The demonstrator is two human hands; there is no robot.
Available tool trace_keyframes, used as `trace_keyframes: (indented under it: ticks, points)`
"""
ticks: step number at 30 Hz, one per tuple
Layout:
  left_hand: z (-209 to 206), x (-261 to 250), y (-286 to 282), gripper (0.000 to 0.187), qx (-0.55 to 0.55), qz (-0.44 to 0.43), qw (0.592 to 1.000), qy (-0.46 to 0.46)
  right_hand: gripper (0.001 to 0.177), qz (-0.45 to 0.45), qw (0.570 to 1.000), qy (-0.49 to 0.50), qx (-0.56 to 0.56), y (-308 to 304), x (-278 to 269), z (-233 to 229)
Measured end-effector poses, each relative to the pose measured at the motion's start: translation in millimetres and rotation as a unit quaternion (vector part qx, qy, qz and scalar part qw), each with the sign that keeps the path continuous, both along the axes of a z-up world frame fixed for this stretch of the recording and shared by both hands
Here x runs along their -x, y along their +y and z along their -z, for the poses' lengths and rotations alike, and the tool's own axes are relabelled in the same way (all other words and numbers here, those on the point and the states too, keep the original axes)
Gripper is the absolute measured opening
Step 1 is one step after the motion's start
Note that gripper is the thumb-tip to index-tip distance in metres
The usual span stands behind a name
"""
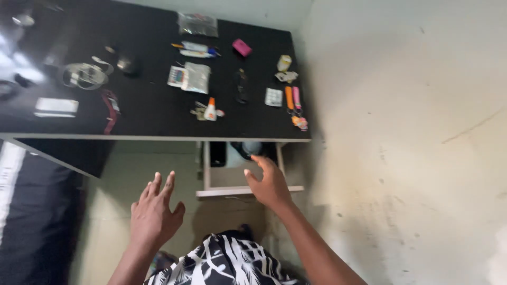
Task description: Clear various objects including a smartphone, mouse, and stationery from the desk into a drawer.
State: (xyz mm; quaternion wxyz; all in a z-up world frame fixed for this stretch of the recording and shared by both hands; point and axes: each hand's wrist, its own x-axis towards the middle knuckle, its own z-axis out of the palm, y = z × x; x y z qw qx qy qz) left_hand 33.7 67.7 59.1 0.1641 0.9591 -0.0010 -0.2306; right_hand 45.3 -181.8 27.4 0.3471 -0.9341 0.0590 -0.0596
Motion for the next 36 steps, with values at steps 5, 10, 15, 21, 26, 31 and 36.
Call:
trace_keyframes:
  ticks: [5,10,15,21,26,31,36]
  points:
    - [-45.6,-16.8,65.1,0.068,0.05,-0.018,0.981,-0.187,0.045,0.018,0.994,0.04,-0.103,86.6,-20.0,-81.6]
    - [-62.1,-36.3,109.1,0.064,0.074,-0.041,0.96,-0.268,0.043,-0.004,0.992,-0.004,-0.122,137.1,-34.0,-103.8]
    - [-59.3,-57.4,135.0,0.062,0.093,-0.06,0.945,-0.307,0.043,-0.032,0.985,-0.021,-0.171,169.9,-52.6,-116.3]
    - [-43.6,-86.8,159.0,0.063,0.094,-0.077,0.948,-0.294,0.039,-0.052,0.985,-0.002,-0.162,196.3,-95.7,-120.8]
    - [-20.2,-119.4,190.6,0.047,0.066,-0.111,0.952,-0.276,0.037,-0.085,0.981,0.025,-0.174,219.0,-144.1,-106.0]
    - [-12.5,-160.1,213.9,0.041,0.057,-0.137,0.95,-0.275,0.037,-0.113,0.977,0.04,-0.174,244.5,-185.1,-107.9]
    - [-31.0,-191.1,223.6,0.038,0.088,-0.128,0.952,-0.264,0.036,-0.122,0.978,0.028,-0.167,256.2,-209.2,-112.5]
